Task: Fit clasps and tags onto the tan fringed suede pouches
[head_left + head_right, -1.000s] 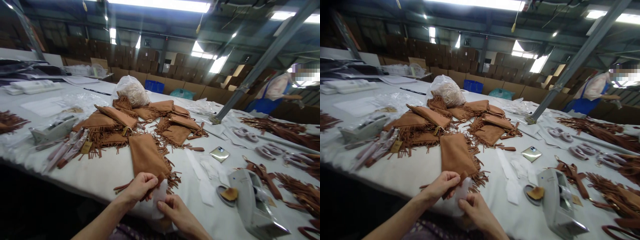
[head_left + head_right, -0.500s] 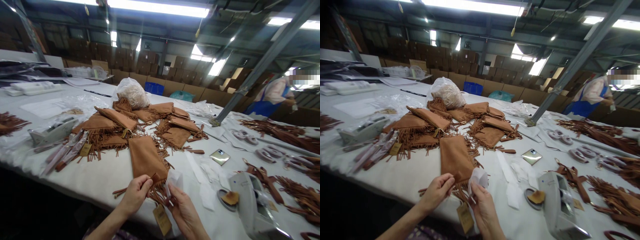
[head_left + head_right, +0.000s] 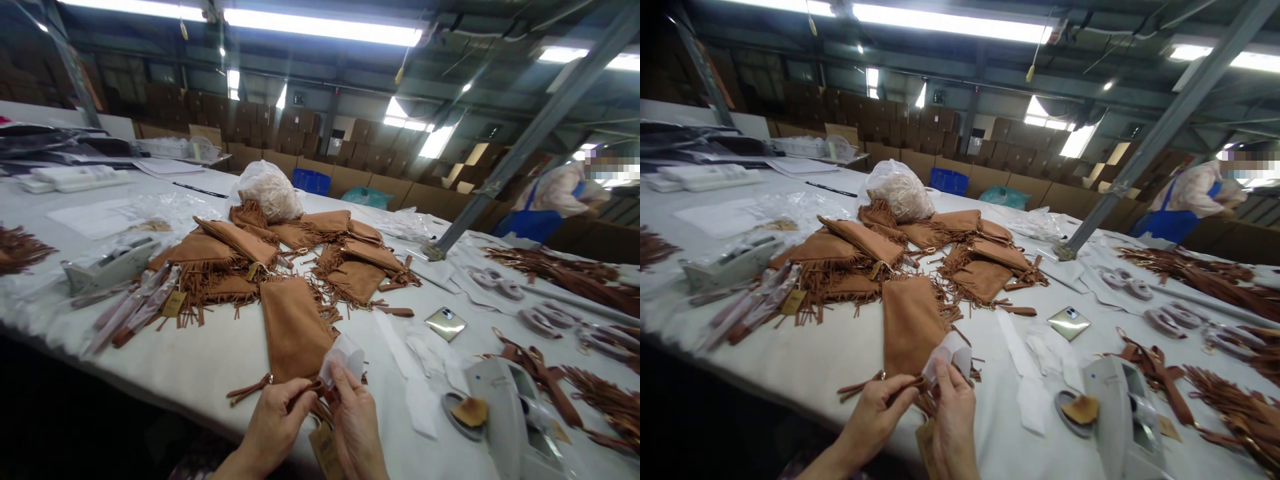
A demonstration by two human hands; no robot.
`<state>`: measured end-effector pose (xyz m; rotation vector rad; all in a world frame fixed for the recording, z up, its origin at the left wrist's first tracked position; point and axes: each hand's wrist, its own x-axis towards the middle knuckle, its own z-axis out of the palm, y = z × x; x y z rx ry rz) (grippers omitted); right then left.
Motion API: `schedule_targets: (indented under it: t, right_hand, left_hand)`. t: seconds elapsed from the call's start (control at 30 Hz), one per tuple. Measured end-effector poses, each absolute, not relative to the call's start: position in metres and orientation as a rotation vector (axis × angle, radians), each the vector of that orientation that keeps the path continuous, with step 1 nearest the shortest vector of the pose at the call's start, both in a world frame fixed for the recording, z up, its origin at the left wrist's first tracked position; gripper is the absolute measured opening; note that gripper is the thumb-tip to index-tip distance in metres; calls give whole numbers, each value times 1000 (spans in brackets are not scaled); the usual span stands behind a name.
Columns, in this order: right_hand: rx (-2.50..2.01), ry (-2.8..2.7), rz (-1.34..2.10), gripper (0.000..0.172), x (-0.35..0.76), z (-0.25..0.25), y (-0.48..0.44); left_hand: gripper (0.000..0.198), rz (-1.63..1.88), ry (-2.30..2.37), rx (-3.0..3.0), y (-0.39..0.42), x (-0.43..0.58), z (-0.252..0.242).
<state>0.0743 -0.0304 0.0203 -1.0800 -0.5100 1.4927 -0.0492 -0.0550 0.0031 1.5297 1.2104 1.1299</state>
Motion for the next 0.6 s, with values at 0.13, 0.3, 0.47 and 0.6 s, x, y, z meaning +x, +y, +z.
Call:
schedule_targets:
  t: [0.13, 0.3, 0.47, 0.6]
  right_hand:
    - [-1110, -526, 1488, 34, 70, 22, -34]
    - [-1146, -593, 1439, 38, 63, 23, -37]
    - [-1179, -823, 1287, 41, 62, 22, -38]
    - [-1268, -1022, 1190, 41, 67, 27, -38]
  left_hand:
    - [22, 1160, 1226, 1534, -55, -50, 1]
    - [22, 1202, 1259, 1519, -52, -51, 2]
    - [24, 1200, 1258, 1493, -47, -53, 5]
    - [21, 1214, 1155, 1532, -47, -56, 8]
